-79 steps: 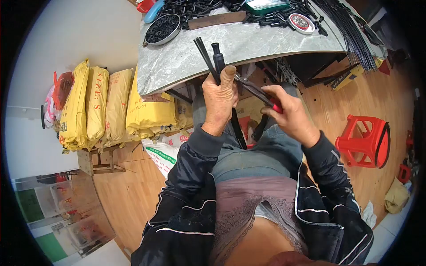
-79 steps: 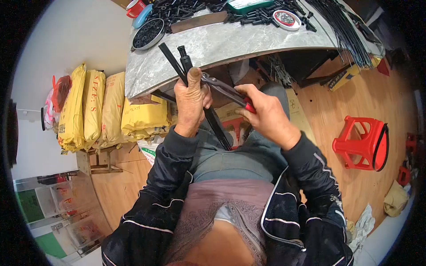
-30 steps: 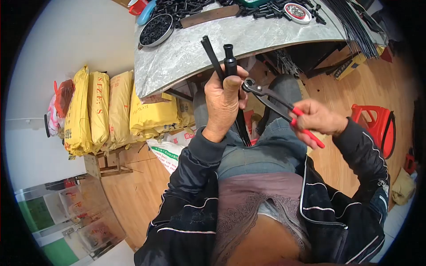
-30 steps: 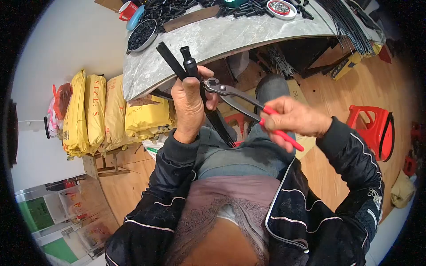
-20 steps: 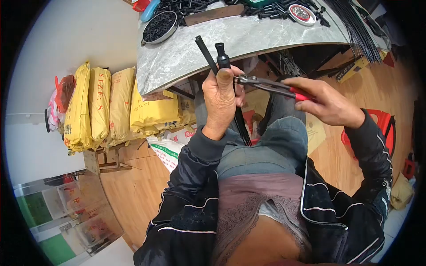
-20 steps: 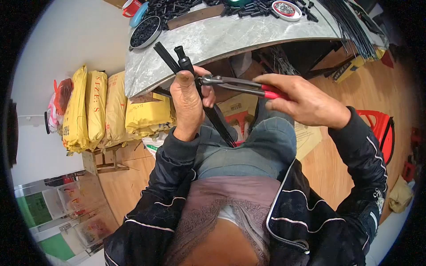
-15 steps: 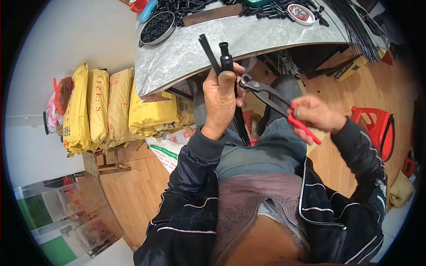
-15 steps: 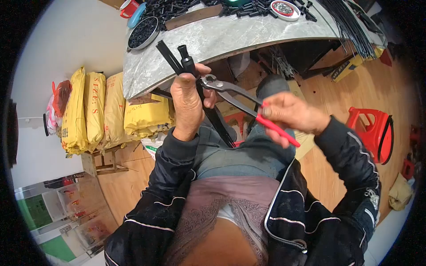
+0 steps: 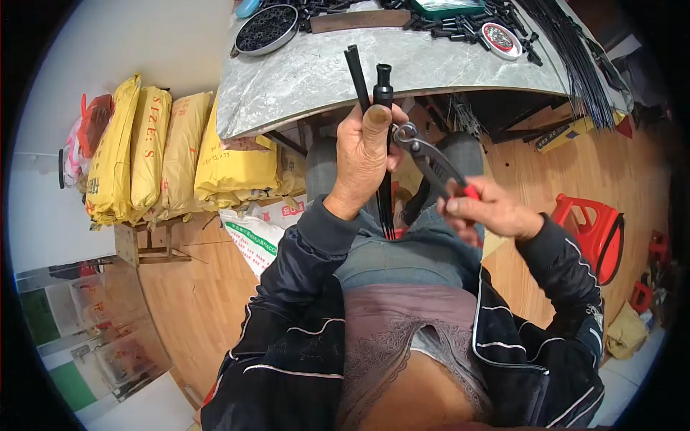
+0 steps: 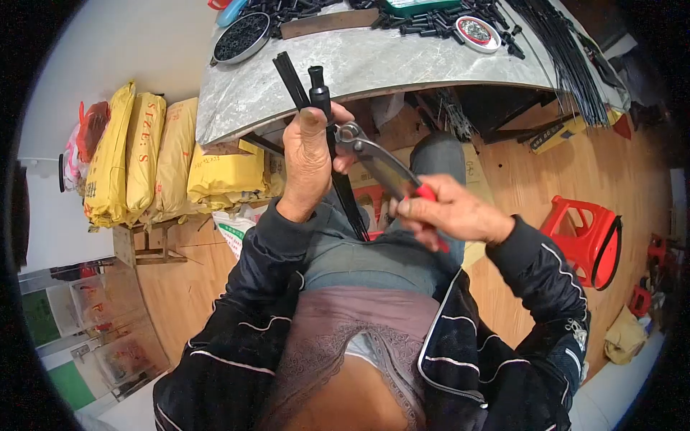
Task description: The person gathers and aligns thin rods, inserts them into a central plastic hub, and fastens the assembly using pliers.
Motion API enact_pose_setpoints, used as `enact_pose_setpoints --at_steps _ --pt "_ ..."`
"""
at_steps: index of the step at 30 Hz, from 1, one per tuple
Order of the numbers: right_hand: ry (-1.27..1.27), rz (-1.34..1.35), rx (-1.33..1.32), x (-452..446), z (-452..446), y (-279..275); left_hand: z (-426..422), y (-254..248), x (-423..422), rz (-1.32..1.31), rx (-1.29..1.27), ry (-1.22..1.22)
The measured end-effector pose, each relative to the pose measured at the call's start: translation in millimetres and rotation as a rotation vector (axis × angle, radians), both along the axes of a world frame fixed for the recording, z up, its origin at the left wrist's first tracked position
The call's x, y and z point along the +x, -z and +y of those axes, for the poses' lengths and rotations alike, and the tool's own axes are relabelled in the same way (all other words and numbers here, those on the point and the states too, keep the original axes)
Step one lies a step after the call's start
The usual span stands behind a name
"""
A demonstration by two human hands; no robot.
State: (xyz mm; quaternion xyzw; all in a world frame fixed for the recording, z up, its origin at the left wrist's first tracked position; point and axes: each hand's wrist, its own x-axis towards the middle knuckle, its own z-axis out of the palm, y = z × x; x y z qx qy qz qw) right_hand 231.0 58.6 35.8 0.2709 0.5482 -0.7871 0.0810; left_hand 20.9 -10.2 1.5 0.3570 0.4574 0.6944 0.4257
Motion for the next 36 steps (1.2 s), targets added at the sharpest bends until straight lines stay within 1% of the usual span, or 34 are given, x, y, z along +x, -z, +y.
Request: enact_pose_setpoints --at_steps 1,2,4,5,9,12,14,18,20,21,27,29,32,34,35,36 --pt "-0.02 0.098 -0.164 -0.9 0.0 6.7 1.0 -1.0 1.1 -0.028 0.011 -0.001" --pt "-0.021 0.094 -0.163 0.1 1.6 5.3 1.0 -1.1 -0.3 -0.032 0.013 -0.002" --pt "-0.015 0.077 -0.014 -4.0 5.6 -7.8 -0.2 -1.8 -6.4 -0.068 0.0 0.087" --pt "-0.037 0.079 0.019 -5.2 7.9 -11.4 -0.7 -1.6 -7.6 -0.067 0.003 0.084" --pt "-0.078 0.055 0.061 -8.7 10.6 -17.1 0.0 -1.1 -10.4 -0.106 -0.007 0.118" --pt "-0.108 0.04 0.115 -9.0 10.6 -5.8 0.5 -2.5 -11.3 -0.118 -0.016 0.121" --pt "-0.038 0.082 0.086 -10.8 5.9 0.9 1.6 -2.3 -11.7 -0.123 -0.009 0.124" --pt "-0.042 0.063 0.115 -16.5 -1.1 -0.5 2.4 0.5 -12.5 -0.124 -0.014 0.126" --pt "0.041 -0.019 -0.127 -18.5 -11.6 3.5 1.3 -1.8 -10.5 -0.122 -0.016 0.126" --pt "0.054 -0.012 -0.19 -21.9 -20.0 -1.5 -0.1 -4.8 -9.7 -0.111 -0.028 0.098" --pt "0.125 0.038 -0.124 -30.8 -32.7 15.2 2.7 -4.8 -12.5 -0.09 -0.065 0.066" --pt "0.143 0.033 -0.099 -29.8 -32.7 18.1 2.7 -6.3 -10.4 -0.097 -0.077 0.01" --pt "0.118 0.035 -0.103 -29.5 -27.9 22.6 3.4 -3.9 -12.7 -0.109 -0.067 0.053" --pt "0.104 0.049 -0.001 -27.3 -20.8 20.2 3.0 2.2 -16.4 -0.135 -0.061 0.047" --pt "0.113 0.06 0.229 -25.6 -13.9 16.8 4.1 4.7 -17.8 -0.162 -0.054 0.05" --pt "0.168 0.042 0.533 -23.6 -4.7 17.2 4.6 4.4 -17.9 -0.178 -0.061 0.048"
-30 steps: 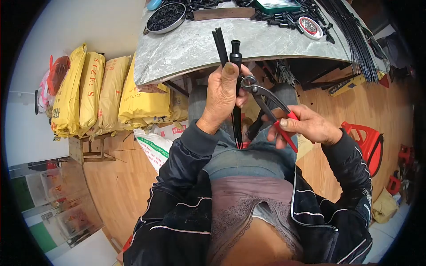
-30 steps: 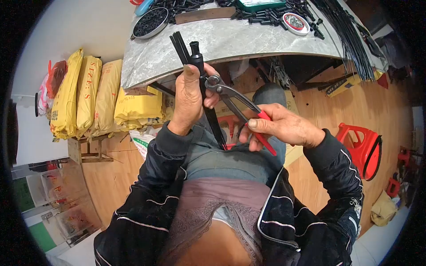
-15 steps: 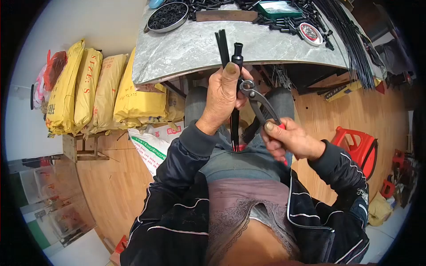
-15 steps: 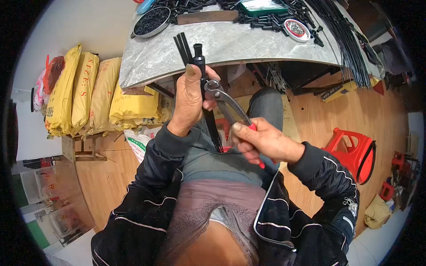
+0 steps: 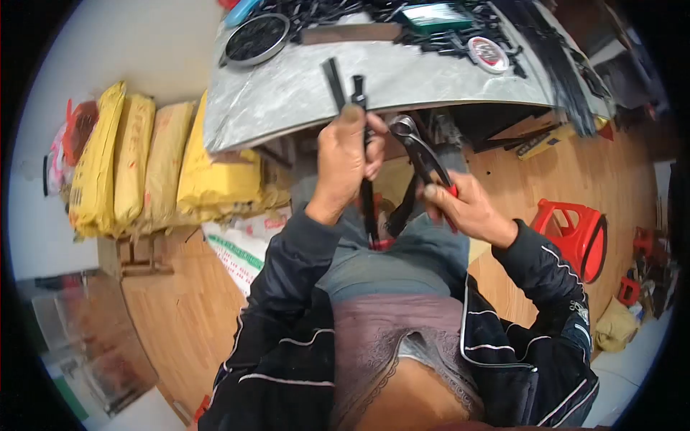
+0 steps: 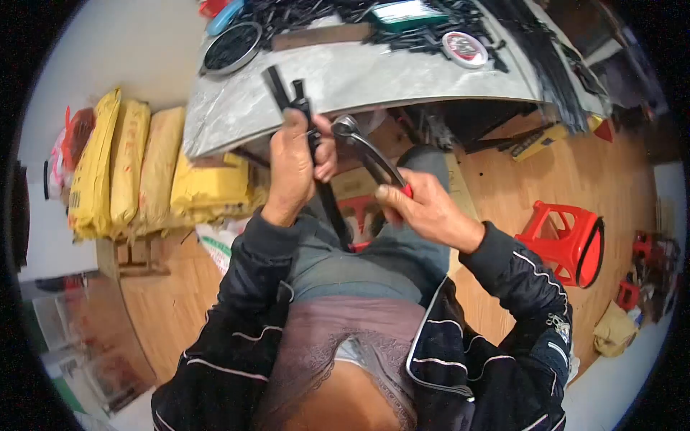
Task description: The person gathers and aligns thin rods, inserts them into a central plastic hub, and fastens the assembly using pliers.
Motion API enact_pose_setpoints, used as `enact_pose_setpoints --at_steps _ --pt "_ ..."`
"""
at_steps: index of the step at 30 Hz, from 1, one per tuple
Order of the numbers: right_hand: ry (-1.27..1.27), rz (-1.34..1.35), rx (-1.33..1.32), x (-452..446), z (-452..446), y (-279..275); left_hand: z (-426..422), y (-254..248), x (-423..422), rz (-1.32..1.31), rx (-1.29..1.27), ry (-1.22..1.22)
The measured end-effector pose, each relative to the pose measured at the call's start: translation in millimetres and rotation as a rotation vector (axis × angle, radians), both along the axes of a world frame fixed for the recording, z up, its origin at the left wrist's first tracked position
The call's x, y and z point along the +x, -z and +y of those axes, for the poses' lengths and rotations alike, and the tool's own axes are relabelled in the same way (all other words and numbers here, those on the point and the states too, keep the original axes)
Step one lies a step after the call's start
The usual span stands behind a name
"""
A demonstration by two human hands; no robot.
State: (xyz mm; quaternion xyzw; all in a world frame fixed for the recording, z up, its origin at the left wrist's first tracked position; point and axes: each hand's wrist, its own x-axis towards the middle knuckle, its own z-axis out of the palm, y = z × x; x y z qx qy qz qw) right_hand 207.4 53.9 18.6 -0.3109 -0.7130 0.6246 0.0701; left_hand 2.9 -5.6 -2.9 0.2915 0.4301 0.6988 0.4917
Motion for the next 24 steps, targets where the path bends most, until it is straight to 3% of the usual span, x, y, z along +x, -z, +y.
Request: enact_pose_setpoints --at_steps 2,4,8,10,16,24 --pt "0.089 0.166 0.771 4.9 35.8 16.4 1.8 0.2 -0.2 -0.016 -0.021 -0.011" --pt "0.246 0.108 1.042 7.8 78.3 12.3 4.5 0.0 0.4 -0.018 0.001 0.015" --pt "0.5 -0.257 1.073 4.3 174.2 10.1 8.6 -2.3 5.6 0.0 0.008 0.044" --pt "0.552 -0.253 1.099 -0.9 214.0 7.0 9.2 -2.5 6.5 0.005 0.01 0.05" --pt "0.399 -0.566 1.074 -10.2 277.7 -1.0 13.6 0.1 4.4 0.03 -0.009 0.021" --pt "0.311 -0.622 1.208 -25.0 273.3 -7.1 26.6 5.0 6.6 0.005 -0.017 0.05"
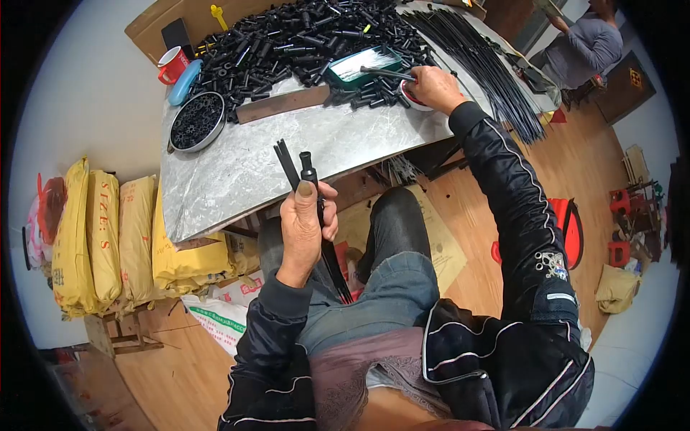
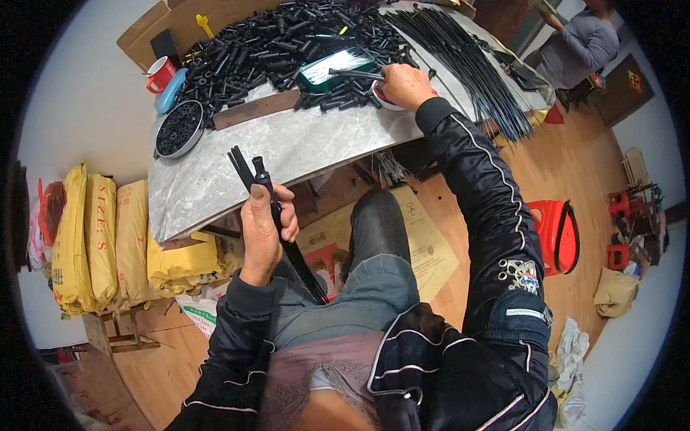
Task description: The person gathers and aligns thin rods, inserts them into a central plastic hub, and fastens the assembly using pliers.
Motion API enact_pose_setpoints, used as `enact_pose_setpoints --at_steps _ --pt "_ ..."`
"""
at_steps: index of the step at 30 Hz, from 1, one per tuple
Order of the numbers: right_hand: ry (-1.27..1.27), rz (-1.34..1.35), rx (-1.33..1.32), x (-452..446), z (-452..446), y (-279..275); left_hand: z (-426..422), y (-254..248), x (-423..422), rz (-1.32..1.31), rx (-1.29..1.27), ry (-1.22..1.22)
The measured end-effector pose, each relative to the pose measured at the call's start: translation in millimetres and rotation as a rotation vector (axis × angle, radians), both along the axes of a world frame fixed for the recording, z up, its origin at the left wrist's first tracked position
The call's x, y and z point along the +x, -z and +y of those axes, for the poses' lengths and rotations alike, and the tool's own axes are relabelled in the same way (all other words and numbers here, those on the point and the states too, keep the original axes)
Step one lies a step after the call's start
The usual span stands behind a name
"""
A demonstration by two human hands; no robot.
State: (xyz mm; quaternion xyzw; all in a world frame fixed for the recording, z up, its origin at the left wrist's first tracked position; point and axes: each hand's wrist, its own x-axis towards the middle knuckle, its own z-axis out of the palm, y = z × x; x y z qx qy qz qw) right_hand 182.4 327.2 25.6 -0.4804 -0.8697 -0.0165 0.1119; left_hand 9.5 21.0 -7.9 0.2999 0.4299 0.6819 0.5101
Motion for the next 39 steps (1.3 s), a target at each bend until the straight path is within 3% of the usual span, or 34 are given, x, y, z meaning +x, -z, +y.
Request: enact_pose_setpoints --at_steps 8,9,17,19,20,22,24,30,33,39 --pt "0.032 0.308 -0.035 13.4 19.6 1.6 6.1 -0.9 3.6 -0.015 -0.001 0.001" --pt "0.044 0.347 -0.137 18.6 22.2 -0.1 6.7 -2.8 5.0 -0.001 0.004 0.001" --pt "0.098 0.42 -0.073 22.4 11.4 1.1 -0.8 -15.0 10.8 0.04 0.041 -0.041" --pt "0.141 1.014 -0.875 22.4 -12.5 -3.0 -3.9 -17.5 10.9 0.045 0.041 -0.072" --pt "-0.034 1.21 -1.233 20.6 -36.9 -9.3 -5.8 -18.1 10.5 0.049 0.04 -0.102" --pt "-0.077 1.593 -1.475 2.9 -91.3 -10.1 -8.8 -19.1 10.5 0.054 0.034 -0.126" --pt "-0.166 1.664 -1.629 -8.2 -132.5 7.6 -11.7 -23.1 14.8 0.143 0.029 -0.201" --pt "-0.255 1.599 -1.527 -57.2 -235.3 23.0 -25.1 -25.5 13.8 0.217 0.033 -0.284" --pt "-0.215 1.436 -1.334 -69.1 -250.9 29.0 -28.3 -16.5 10.6 0.209 0.037 -0.295" --pt "-0.242 1.429 -1.304 -75.2 -268.4 15.0 -29.6 -15.2 12.2 0.142 0.08 -0.353"
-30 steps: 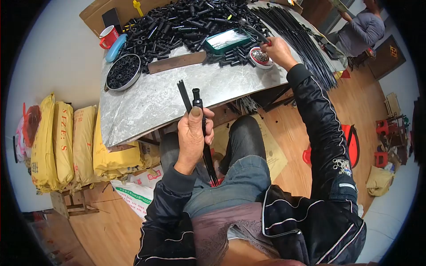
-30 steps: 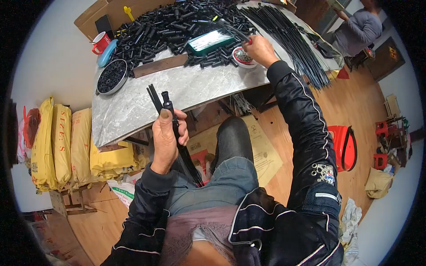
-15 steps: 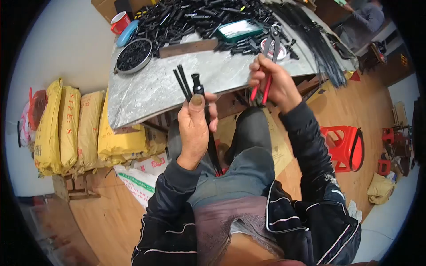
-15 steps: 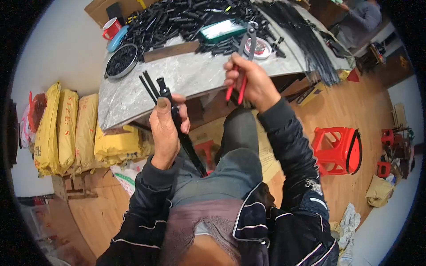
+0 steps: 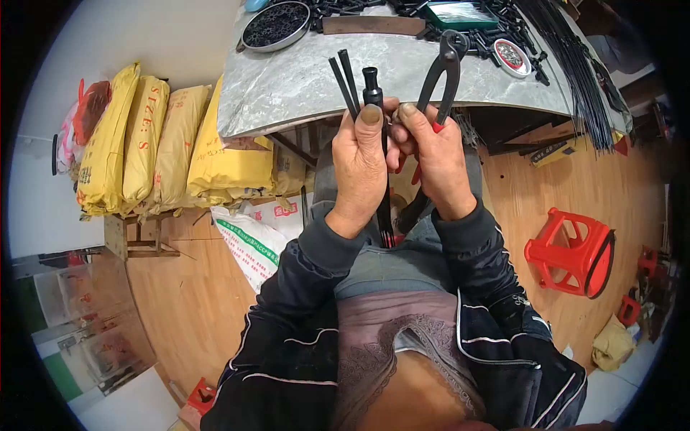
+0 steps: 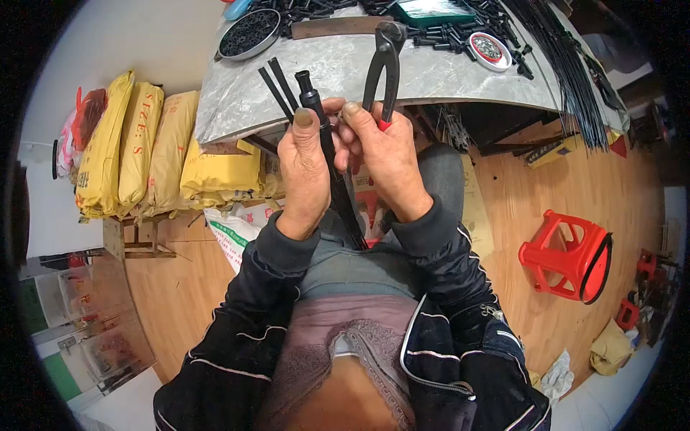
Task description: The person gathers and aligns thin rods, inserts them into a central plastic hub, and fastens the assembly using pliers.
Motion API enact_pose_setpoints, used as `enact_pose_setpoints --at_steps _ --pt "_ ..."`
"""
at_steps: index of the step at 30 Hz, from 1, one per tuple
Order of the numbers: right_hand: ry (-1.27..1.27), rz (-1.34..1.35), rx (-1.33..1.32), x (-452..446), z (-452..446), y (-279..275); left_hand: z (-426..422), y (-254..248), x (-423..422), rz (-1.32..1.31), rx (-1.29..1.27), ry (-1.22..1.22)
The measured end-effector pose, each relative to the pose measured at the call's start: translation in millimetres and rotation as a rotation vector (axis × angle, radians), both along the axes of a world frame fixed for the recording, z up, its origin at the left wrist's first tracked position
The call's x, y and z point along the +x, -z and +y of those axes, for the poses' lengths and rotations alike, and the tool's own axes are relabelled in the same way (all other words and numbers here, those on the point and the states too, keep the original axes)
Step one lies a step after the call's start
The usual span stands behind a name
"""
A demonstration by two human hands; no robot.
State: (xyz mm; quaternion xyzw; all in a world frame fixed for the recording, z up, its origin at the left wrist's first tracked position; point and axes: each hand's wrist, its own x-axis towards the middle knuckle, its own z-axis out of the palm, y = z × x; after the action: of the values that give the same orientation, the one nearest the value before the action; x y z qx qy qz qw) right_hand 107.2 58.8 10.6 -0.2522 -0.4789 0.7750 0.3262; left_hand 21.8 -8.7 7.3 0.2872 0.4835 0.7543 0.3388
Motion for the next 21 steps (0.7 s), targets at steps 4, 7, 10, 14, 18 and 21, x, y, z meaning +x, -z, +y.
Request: enact_pose_setpoints --at_steps 4,7,10,14,18,21 --pt "0.023 -0.09 0.118 0.3 -5.5 -4.5 -0.9 -1.7 -1.1 0.005 -0.014 -0.008" --pt "0.03 -0.078 0.141 0.2 -8.8 -5.2 -4.3 -1.5 -2.9 0.029 -0.04 0.007" --pt "0.027 -0.053 0.147 1.0 -9.8 -3.7 -5.5 -2.4 -2.9 0.057 -0.062 0.017" --pt "0.031 -0.077 0.164 0.6 -11.0 -3.6 -6.2 -1.6 -4.0 0.068 -0.07 0.027" --pt "0.044 -0.076 0.198 0.0 -12.6 -3.3 -3.5 1.0 -3.5 -0.001 -0.014 0.001" --pt "0.071 -0.044 0.198 -1.6 -16.8 -5.7 -4.2 0.4 -3.7 0.009 -0.017 0.016"
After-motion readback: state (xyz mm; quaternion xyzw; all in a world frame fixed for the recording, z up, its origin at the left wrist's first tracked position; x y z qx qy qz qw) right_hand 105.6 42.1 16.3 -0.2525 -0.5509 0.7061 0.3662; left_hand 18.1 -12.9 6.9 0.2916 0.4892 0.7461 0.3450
